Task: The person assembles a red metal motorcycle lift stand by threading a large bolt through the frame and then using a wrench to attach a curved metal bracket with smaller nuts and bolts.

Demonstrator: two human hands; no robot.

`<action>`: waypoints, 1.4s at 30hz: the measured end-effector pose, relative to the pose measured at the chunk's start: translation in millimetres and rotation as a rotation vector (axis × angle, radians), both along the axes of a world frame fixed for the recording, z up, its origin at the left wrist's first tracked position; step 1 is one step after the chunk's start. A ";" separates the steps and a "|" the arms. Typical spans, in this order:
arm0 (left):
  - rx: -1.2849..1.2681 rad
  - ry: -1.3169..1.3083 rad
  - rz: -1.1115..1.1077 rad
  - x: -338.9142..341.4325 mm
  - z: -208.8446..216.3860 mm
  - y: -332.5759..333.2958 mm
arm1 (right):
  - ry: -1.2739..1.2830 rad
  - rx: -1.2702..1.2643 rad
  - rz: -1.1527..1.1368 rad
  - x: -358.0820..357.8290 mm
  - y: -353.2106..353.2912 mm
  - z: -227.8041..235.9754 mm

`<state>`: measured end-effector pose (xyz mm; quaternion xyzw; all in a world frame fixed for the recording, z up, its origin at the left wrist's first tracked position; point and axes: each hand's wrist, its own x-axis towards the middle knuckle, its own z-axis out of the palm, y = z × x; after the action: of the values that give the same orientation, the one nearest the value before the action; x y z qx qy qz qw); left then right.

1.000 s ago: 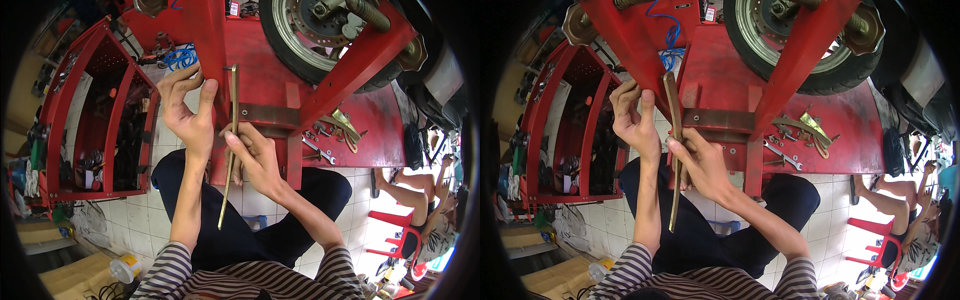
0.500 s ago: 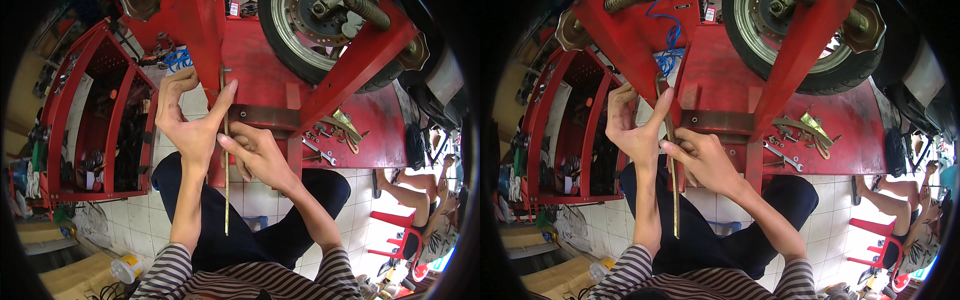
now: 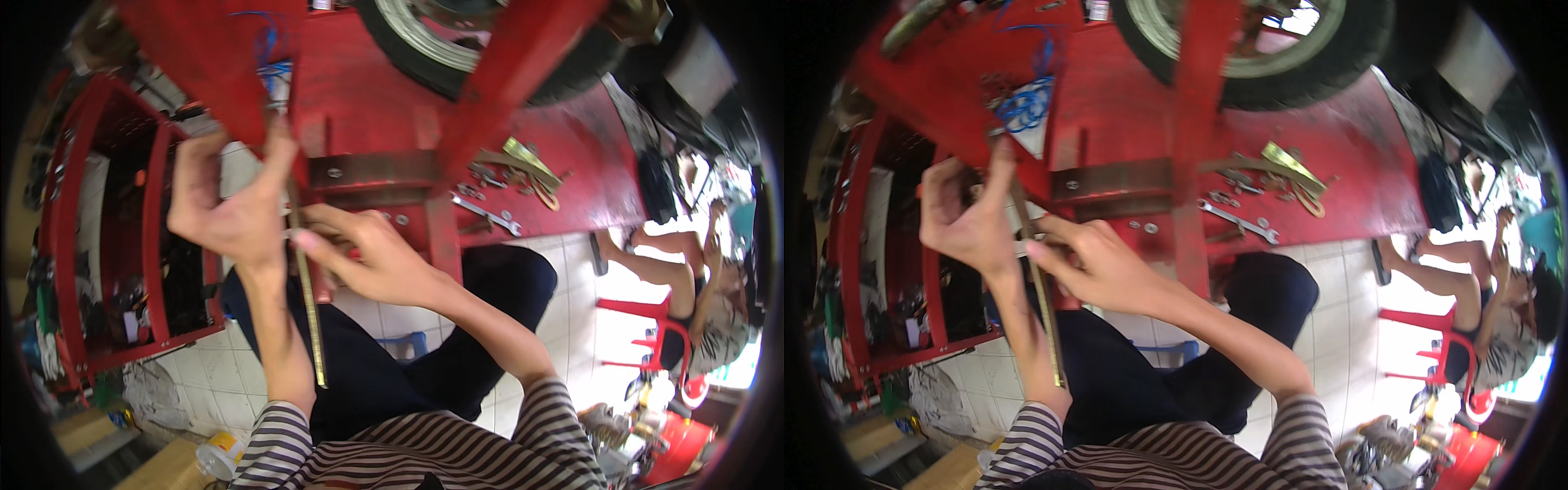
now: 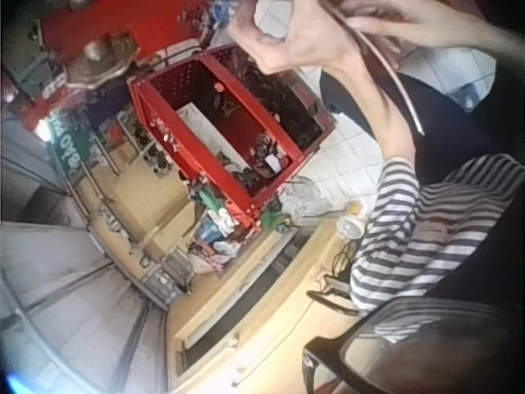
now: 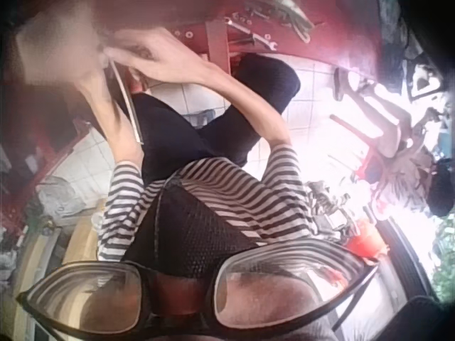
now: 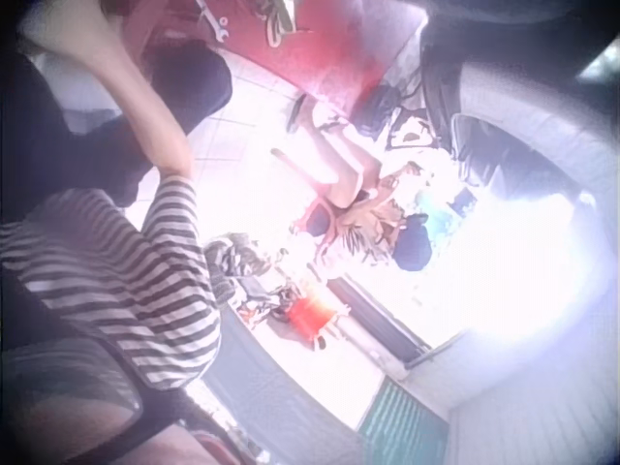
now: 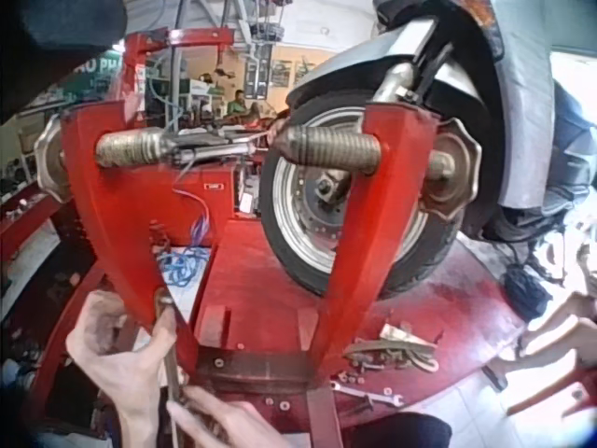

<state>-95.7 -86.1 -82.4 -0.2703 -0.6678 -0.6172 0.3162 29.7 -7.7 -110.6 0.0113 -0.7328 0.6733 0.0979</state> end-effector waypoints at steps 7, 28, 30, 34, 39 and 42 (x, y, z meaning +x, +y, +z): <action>0.061 -0.009 0.025 3.4 3.5 8.1 | -0.031 -0.132 0.049 15.5 3.7 -9.0; 0.036 0.215 0.009 -15.1 -10.4 7.7 | -0.389 0.434 -0.314 118.0 153.9 25.1; 0.039 0.203 0.005 -14.3 -10.4 8.5 | -0.536 0.766 -0.575 119.4 172.7 -1.6; 0.087 0.229 -0.002 -17.7 -11.2 9.8 | -0.439 0.916 -0.616 114.8 177.9 -16.9; 0.048 0.158 0.025 -16.3 -14.1 7.3 | -0.372 1.140 -0.541 87.8 154.6 -34.5; 0.090 0.143 0.005 -17.7 -15.9 7.3 | -0.349 1.385 -0.545 75.4 146.7 -50.4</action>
<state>-113.4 -78.8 -98.3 -0.2973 -0.6157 -0.6250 0.3767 105.1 139.0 -161.0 -0.2177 -0.9693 0.0042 0.1141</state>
